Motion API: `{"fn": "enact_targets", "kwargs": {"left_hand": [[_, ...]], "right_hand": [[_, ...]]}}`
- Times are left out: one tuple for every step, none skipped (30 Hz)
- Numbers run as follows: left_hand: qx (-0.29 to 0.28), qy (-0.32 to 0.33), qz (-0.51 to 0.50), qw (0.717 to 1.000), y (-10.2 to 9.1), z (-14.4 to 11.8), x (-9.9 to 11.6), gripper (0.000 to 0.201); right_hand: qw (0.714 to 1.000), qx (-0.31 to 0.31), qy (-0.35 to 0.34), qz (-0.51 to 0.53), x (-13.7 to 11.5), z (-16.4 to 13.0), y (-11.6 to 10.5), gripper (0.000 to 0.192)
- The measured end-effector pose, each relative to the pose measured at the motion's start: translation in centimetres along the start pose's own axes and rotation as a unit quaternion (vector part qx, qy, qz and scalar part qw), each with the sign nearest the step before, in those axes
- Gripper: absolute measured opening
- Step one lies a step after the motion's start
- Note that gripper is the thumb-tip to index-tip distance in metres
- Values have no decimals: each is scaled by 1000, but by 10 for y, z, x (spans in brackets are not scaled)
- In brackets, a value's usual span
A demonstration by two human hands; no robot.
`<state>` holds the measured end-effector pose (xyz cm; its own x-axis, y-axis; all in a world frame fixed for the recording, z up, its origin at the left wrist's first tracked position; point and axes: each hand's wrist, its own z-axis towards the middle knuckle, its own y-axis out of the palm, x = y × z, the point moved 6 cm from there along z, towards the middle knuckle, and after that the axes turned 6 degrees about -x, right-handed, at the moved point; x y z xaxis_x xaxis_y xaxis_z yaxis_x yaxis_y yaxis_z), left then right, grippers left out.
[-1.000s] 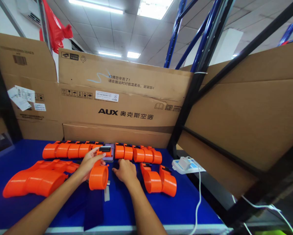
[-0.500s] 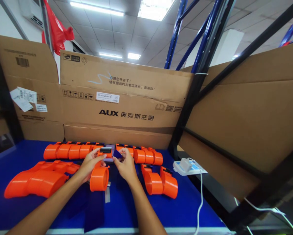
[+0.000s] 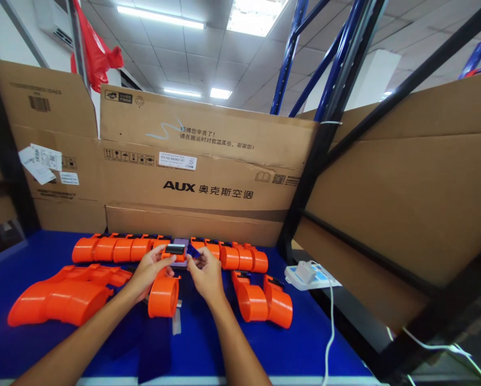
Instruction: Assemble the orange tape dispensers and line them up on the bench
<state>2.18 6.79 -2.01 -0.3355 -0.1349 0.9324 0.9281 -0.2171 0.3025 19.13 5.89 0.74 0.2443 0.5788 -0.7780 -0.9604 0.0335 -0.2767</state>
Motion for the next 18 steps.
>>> {"fn": "enact_targets", "kwargs": {"left_hand": [[0,3,3,1000,0,0,1,57],[2,7,7,1000,-1,0,2,56],[3,11,9,1000,-2,0,2,56],[5,13,11,1000,-2,1,2,56],[6,14,12,1000,-2,1,2,56],[5,14,11,1000,-2,1,2,56],[4,14,10,1000,-2,1,2,56],[4,14,9,1000,-2,1,1,56],[5,14,8,1000,-1,1,1,56],[7,15,7,1000,-1,1,1,57],[9,15,6,1000,-1,0,1,57],[10,15,5,1000,-1,0,2,57],[11,15,5,1000,-2,0,2,57],[12,16,6,1000,-2,0,2,57],[11,16,6,1000,-1,0,2,57],[11,16,6,1000,-1,0,3,57],[9,18,5,1000,-1,0,3,56],[6,18,5,1000,-1,0,3,56]], "right_hand": [[1000,1,-6,-19,-2,0,0,27],[999,2,-14,-41,-5,-1,0,28],[998,2,-21,-62,-7,-2,0,28],[997,2,-26,-79,-10,-2,-1,28],[996,2,-29,-88,-11,-3,-1,28],[995,5,-30,-92,-13,-4,-2,27],[995,9,-29,-91,-13,-4,-3,27],[996,13,-28,-88,-13,-4,-3,27],[996,15,-28,-84,-13,-4,-4,27],[996,14,-28,-79,-12,-4,-4,27],[997,12,-29,-74,-12,-4,-4,28],[997,7,-31,-69,-11,-3,-4,28],[997,2,-33,-65,-11,-2,-3,28],[997,-4,-35,-63,-10,-2,-3,28],[997,-11,-37,-63,-10,-1,-2,28],[997,-17,-38,-66,-10,-1,-1,28],[997,-23,-39,-69,-10,-1,0,27],[996,-27,-41,-72,-10,-2,2,27]]}}
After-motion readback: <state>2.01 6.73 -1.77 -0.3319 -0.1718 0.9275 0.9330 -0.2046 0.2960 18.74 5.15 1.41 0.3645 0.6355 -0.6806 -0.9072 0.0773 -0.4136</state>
